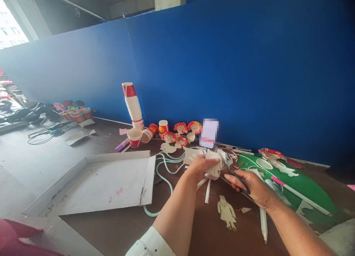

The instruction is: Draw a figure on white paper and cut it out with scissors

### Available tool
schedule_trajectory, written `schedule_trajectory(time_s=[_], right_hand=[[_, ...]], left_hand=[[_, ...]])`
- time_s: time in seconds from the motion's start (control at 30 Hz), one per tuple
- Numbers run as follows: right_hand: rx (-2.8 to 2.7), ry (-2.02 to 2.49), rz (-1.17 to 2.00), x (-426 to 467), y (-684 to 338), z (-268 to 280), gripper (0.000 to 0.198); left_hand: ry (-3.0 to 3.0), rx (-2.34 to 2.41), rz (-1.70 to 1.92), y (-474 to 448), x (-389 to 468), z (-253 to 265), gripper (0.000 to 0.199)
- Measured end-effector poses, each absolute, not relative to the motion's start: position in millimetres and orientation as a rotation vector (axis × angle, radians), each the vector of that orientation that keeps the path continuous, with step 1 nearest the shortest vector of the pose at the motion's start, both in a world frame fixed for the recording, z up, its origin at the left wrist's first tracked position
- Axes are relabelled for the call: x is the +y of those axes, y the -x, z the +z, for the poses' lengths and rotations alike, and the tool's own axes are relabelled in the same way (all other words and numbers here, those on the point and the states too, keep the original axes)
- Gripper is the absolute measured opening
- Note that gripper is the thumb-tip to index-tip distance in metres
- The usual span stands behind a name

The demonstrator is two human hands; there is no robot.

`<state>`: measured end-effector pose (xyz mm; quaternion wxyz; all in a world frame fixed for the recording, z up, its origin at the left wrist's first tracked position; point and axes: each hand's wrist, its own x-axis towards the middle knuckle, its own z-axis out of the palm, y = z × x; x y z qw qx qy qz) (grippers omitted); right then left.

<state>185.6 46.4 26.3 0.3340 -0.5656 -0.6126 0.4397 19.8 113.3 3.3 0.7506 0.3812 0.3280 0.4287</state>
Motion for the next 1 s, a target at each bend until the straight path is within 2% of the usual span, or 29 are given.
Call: schedule_trajectory(time_s=[0.47, 1.0], right_hand=[[-1.555, 1.509, 1.202, 44.8, -186.6, 29.6, 0.044], [-1.663, 1.529, 1.189, 43.6, -187.9, 34.0, 0.041]], left_hand=[[-0.843, 0.724, 0.896, -15.9, 110.4, 7.4, 0.032], [-0.859, 0.713, 0.856, -13.2, 113.5, 1.8, 0.030]])
